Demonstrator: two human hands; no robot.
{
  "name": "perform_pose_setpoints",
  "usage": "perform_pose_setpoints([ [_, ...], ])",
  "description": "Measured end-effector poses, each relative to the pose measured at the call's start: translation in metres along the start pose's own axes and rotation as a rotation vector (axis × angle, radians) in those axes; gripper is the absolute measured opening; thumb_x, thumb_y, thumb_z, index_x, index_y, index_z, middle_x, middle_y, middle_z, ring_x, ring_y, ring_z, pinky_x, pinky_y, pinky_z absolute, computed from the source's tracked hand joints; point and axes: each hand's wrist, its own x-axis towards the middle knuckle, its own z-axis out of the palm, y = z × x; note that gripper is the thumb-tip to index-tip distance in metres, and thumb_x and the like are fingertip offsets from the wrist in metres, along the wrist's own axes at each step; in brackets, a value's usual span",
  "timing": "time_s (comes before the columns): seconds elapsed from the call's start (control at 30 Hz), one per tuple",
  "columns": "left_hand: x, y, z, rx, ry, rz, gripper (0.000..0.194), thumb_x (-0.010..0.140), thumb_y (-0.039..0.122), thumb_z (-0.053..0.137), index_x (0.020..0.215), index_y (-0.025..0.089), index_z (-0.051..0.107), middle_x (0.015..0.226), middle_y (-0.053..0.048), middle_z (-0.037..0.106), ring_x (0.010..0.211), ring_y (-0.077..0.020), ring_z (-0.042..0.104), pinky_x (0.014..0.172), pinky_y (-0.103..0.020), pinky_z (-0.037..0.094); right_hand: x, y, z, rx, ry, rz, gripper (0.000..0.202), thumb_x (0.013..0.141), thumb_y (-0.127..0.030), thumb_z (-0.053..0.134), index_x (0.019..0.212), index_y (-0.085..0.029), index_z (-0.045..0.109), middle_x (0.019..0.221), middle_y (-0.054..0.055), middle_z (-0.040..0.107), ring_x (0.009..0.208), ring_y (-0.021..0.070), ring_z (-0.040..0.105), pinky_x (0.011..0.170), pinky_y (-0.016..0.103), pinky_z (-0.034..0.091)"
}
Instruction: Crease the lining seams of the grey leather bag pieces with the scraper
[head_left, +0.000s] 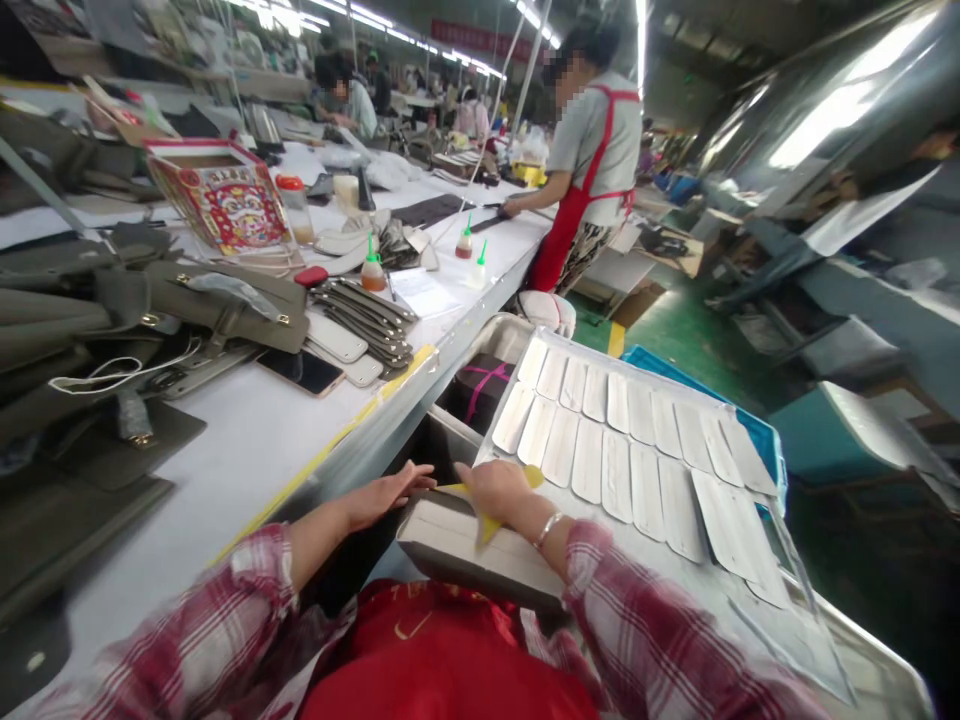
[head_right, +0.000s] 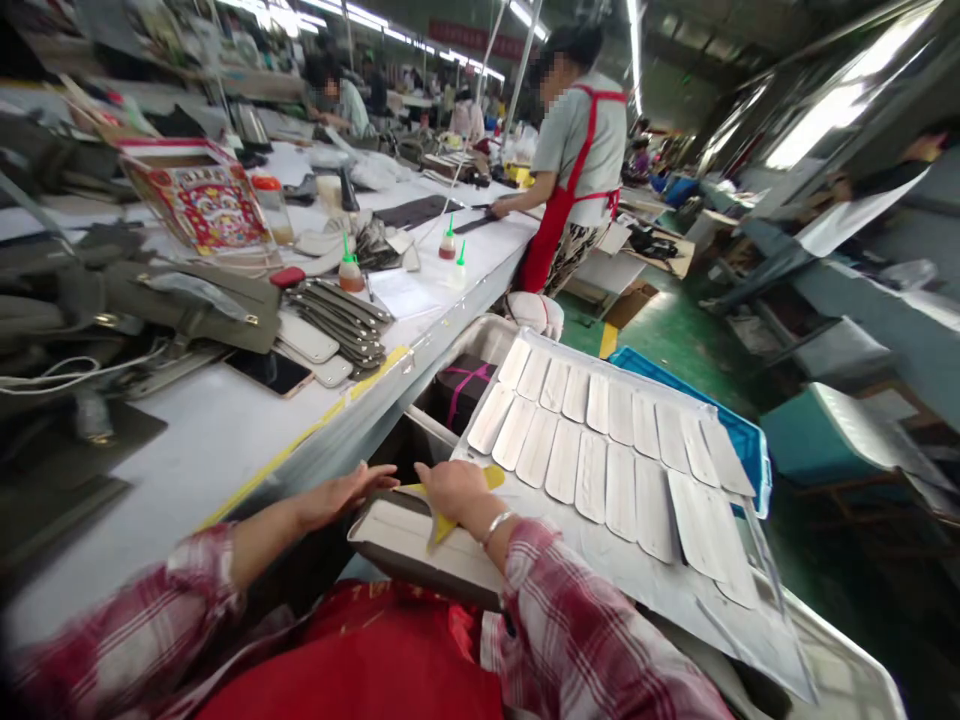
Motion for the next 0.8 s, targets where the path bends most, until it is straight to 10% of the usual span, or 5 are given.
perform_pose_setpoints([
  [0.17, -0.057, -0.032, 0.012, -0.241, 0.399, -0.051, 0.069, 0.081, 0.067, 0.031, 0.128, 0.018, 0.04, 0.134, -0.013, 0.044, 0.119, -0.0223, 0.045, 0.094, -0.035, 0.039, -0.042, 0.054, 0.014, 0.049, -0.055, 0.186, 0.042, 0.092, -0.029, 0.029, 0.133, -0.021, 0.037, 0.1, 0.017, 0.062, 0.087, 0.027, 0.062, 0.065, 0.034, 0.046],
  [0.3, -0.082, -0.042, 0.069, -0.209, 0.394, -0.222, 0.071, 0.074, 0.063, 0.049, 0.127, 0.018, 0.037, 0.124, -0.014, 0.051, 0.097, -0.0235, 0.06, 0.072, -0.03, 0.051, -0.057, 0.063, 0.022, 0.106, -0.055, 0.176, 0.04, 0.093, -0.021, 0.028, 0.127, -0.014, 0.046, 0.101, 0.016, 0.064, 0.091, 0.0224, 0.061, 0.07, 0.028, 0.046],
  [0.5, -0.069, -0.039, 0.118, -0.208, 0.46, -0.247, 0.063, 0.073, 0.063, 0.051, 0.117, 0.018, 0.038, 0.079, -0.005, 0.06, 0.055, -0.0168, 0.062, 0.045, -0.025, 0.048, -0.069, 0.034, 0.012, 0.135, 0.004, 0.13, 0.03, 0.092, -0.027, 0.037, 0.095, -0.019, 0.065, 0.089, 0.009, 0.067, 0.08, 0.0172, 0.062, 0.066, 0.023, 0.045],
  [0.8, -0.037, -0.033, 0.117, -0.173, 0.623, -0.212, 0.03, 0.086, 0.044, 0.043, 0.099, 0.016, 0.042, 0.065, 0.001, 0.053, 0.053, -0.0123, 0.059, 0.056, -0.029, 0.054, -0.114, 0.009, 0.003, 0.129, 0.234, 0.13, 0.028, 0.087, -0.034, 0.051, 0.109, -0.017, 0.055, 0.111, 0.005, 0.055, 0.094, 0.0205, 0.056, 0.079, 0.037, 0.049],
])
